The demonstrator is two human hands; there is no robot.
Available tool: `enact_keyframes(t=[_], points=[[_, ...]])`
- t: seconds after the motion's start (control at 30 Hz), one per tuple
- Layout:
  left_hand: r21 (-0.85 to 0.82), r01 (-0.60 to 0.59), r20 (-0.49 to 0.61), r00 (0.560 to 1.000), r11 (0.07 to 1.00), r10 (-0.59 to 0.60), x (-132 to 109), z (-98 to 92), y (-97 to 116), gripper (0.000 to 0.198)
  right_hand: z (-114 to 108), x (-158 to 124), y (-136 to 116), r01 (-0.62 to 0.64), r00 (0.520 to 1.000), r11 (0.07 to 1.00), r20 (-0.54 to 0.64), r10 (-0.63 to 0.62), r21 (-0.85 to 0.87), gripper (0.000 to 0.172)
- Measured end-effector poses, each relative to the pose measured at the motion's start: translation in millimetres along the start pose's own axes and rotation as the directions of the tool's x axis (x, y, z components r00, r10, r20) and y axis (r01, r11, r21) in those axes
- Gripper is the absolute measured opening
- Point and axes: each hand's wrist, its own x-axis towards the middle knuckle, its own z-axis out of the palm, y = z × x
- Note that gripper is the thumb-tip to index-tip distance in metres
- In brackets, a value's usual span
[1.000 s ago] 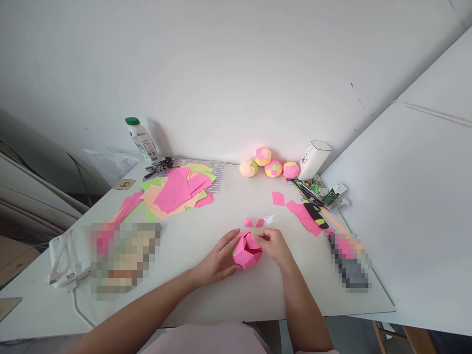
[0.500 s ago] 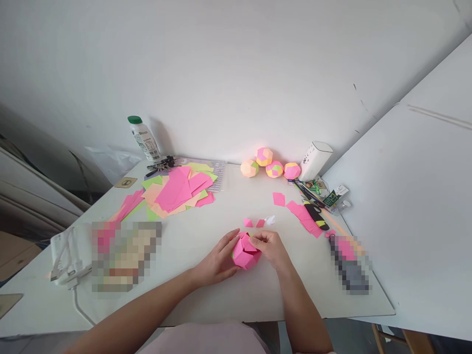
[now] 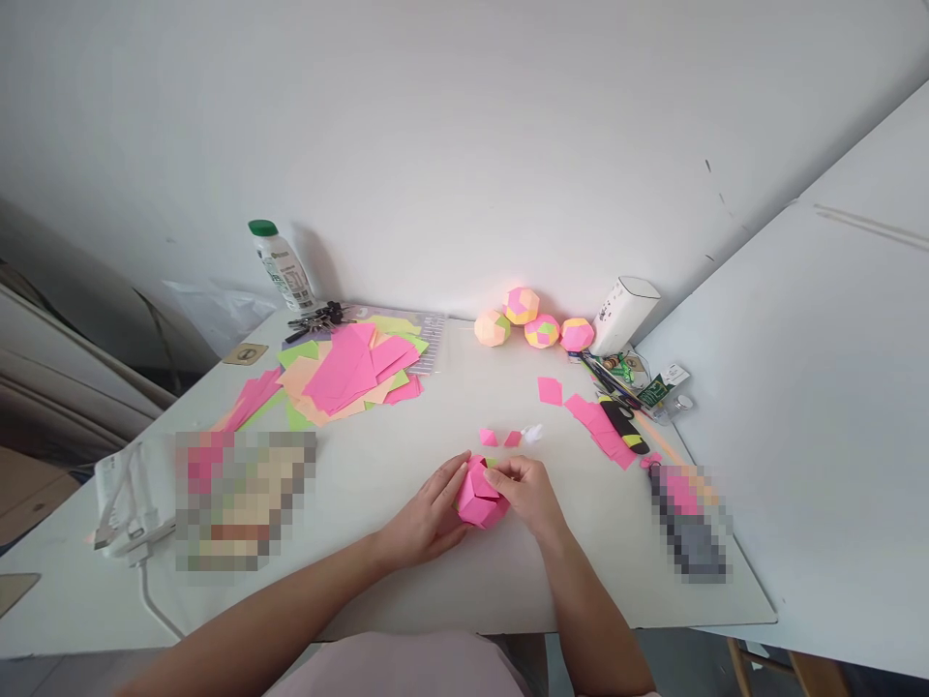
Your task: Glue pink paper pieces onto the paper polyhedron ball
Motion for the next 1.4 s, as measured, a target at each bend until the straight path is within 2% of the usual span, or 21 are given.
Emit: enact_keyframes(t=[0.5, 0.8, 0.93, 1.13, 1.4], points=[[0.071, -0.023, 0.002, 1.0, 0.997, 0.023, 0, 0.8, 1, 0.082, 0, -4, -3, 0.026, 0.999, 0.986, -0.021, -0.03, -0.165, 0.025], [0.11, 0.01, 0.028, 1.0, 0.994, -0.013, 0, 0.5, 3, 0.082, 7, -4, -1, 0.067, 0.995, 0.98, -0.063, -0.081, -0.188, 0.027], [0.108, -0.001, 0.015, 1.0, 0.994, -0.001, 0, 1.3, 2, 0.082, 9, -5, -6, 0.085, 0.994, 0.972, -0.052, -0.099, -0.221, 0.027], [0.126, 0.008, 0.007, 1.0, 0.992, -0.009, -1, 0.1, 0, 0.082, 9, -5, -7, 0.206, 0.975, 0.938, -0.022, -0.22, -0.28, 0.024], [0.144, 0.012, -0.015, 1.0, 0.989, -0.01, -2, 0.6, -5, 0.078, 15, -4, -1, 0.184, 0.983, 0.958, 0.032, -0.182, -0.219, 0.03]])
